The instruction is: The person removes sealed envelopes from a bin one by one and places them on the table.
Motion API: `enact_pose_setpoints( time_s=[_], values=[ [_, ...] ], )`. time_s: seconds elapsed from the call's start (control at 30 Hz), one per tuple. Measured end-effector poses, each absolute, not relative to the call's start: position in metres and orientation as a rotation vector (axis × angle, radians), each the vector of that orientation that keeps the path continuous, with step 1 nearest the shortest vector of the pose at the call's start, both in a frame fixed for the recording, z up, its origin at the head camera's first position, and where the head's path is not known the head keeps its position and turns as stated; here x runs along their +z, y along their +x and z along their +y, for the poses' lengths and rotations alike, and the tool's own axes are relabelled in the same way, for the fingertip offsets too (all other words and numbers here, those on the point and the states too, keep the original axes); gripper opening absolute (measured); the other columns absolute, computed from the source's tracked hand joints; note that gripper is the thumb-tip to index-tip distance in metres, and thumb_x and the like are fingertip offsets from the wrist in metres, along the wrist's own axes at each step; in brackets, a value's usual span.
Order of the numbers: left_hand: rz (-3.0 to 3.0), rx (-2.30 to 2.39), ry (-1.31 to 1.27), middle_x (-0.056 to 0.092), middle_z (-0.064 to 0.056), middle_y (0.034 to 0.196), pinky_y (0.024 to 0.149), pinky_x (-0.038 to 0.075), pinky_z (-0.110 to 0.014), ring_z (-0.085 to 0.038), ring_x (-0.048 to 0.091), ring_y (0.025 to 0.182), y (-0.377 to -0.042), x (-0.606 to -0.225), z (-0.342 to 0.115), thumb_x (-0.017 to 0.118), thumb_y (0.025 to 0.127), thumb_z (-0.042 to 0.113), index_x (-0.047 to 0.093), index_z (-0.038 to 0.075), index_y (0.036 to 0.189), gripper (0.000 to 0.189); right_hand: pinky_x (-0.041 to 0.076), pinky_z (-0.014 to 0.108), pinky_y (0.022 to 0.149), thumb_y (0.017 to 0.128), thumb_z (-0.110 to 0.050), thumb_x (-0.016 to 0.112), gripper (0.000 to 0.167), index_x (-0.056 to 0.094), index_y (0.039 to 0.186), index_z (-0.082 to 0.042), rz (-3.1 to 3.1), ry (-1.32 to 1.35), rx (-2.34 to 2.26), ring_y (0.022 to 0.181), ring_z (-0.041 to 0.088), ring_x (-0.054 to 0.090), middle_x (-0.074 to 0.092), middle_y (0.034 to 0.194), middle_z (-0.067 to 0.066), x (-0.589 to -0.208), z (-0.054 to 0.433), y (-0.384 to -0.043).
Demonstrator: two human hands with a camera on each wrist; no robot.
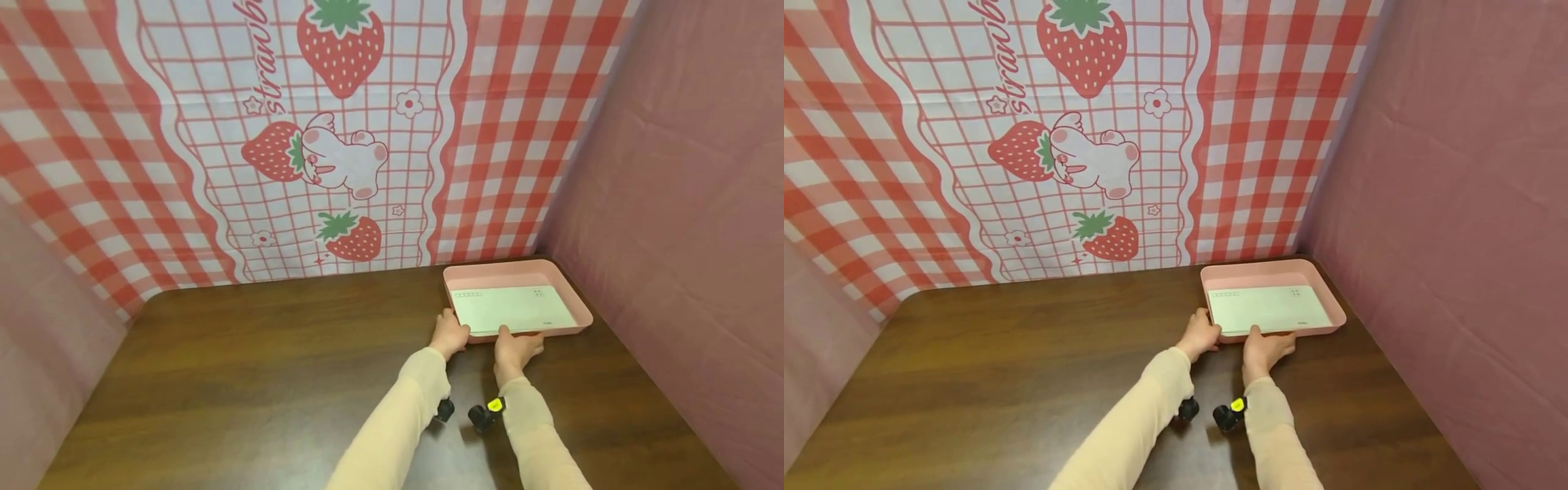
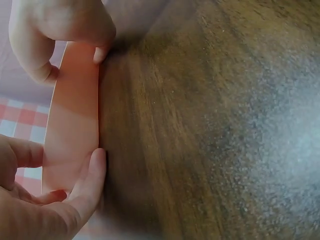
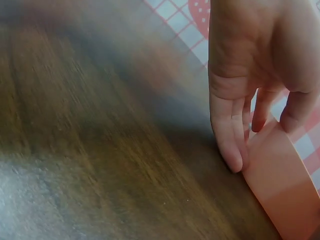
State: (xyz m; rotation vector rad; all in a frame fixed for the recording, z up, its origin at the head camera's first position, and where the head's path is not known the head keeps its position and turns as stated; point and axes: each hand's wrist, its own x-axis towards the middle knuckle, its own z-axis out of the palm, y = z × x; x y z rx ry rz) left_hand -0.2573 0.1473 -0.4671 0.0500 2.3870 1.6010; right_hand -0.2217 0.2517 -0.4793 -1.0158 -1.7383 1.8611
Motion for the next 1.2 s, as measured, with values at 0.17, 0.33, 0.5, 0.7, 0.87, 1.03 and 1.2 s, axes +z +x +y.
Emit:
enact_pose_setpoints(
  time_s=[0.17,0.33,0.5,0.7,0.87,1.03,1.2],
  values=[
    [2.375,1.633,0.044,0.038,-0.022,0.127,0.050,0.050,-0.026,-0.025,0.054,0.075,-0.255,-0.468,0.145,0.051,0.083,0.005,0.035,-0.004,0.131,0.051,0.013,0.035,0.112,0.089,-0.014,0.047,0.084,-0.017,0.143,-0.009,-1.727,-1.030,1.877,0.138,0.024,-0.004,-0.015,0.149,0.013,-0.478,0.251,-0.218],
    [2.376,1.637,0.070,0.039,-0.023,0.124,0.050,0.050,-0.025,-0.023,0.053,0.072,-0.253,-0.469,0.143,0.051,0.084,0.004,0.035,-0.005,0.130,0.050,0.017,0.034,0.111,0.087,-0.012,0.049,0.086,-0.017,0.143,-0.010,-1.720,-1.043,1.895,0.138,0.023,-0.001,-0.013,0.149,0.012,-0.475,0.254,-0.215],
    [2.421,1.595,0.087,0.042,-0.023,0.122,0.049,0.049,-0.024,-0.021,0.053,0.061,-0.252,-0.468,0.140,0.052,0.082,0.004,0.037,-0.005,0.128,0.050,0.017,0.034,0.110,0.084,-0.009,0.050,0.089,-0.016,0.143,-0.008,-1.725,-1.040,1.893,0.138,0.024,-0.002,-0.014,0.149,0.012,-0.473,0.257,-0.214],
    [2.450,1.575,0.080,0.044,-0.021,0.121,0.046,0.047,-0.024,-0.018,0.050,0.057,-0.249,-0.468,0.136,0.052,0.080,0.005,0.037,-0.002,0.130,0.052,0.014,0.034,0.111,0.081,-0.008,0.048,0.089,-0.016,0.143,-0.006,-1.735,-1.051,1.854,0.138,0.024,-0.003,-0.013,0.149,0.015,-0.470,0.263,-0.212],
    [2.393,1.698,0.069,0.042,-0.021,0.123,0.046,0.048,-0.023,-0.018,0.050,0.062,-0.242,-0.471,0.127,0.053,0.080,0.005,0.032,0.005,0.138,0.062,0.014,0.032,0.111,0.081,-0.007,0.047,0.087,-0.014,0.143,-0.005,-1.745,-1.045,1.801,0.138,0.024,0.000,-0.007,0.148,0.016,-0.470,0.270,-0.211],
    [2.380,1.735,0.068,0.041,-0.021,0.122,0.045,0.048,-0.022,-0.017,0.050,0.060,-0.236,-0.473,0.118,0.053,0.080,0.005,0.030,0.008,0.140,0.065,0.017,0.030,0.108,0.079,-0.004,0.050,0.086,-0.006,0.145,-0.006,-1.726,-1.017,1.721,0.132,0.027,0.014,0.008,0.143,0.018,-0.471,0.277,-0.211],
    [2.396,1.709,0.076,0.042,-0.020,0.120,0.044,0.047,-0.021,-0.015,0.049,0.052,-0.229,-0.474,0.115,0.052,0.080,0.005,0.028,0.008,0.141,0.065,0.015,0.029,0.109,0.079,-0.003,0.049,0.084,-0.003,0.145,-0.005,-1.715,-1.033,1.692,0.133,0.026,0.014,0.010,0.143,0.018,-0.474,0.286,-0.207]
  ],
)
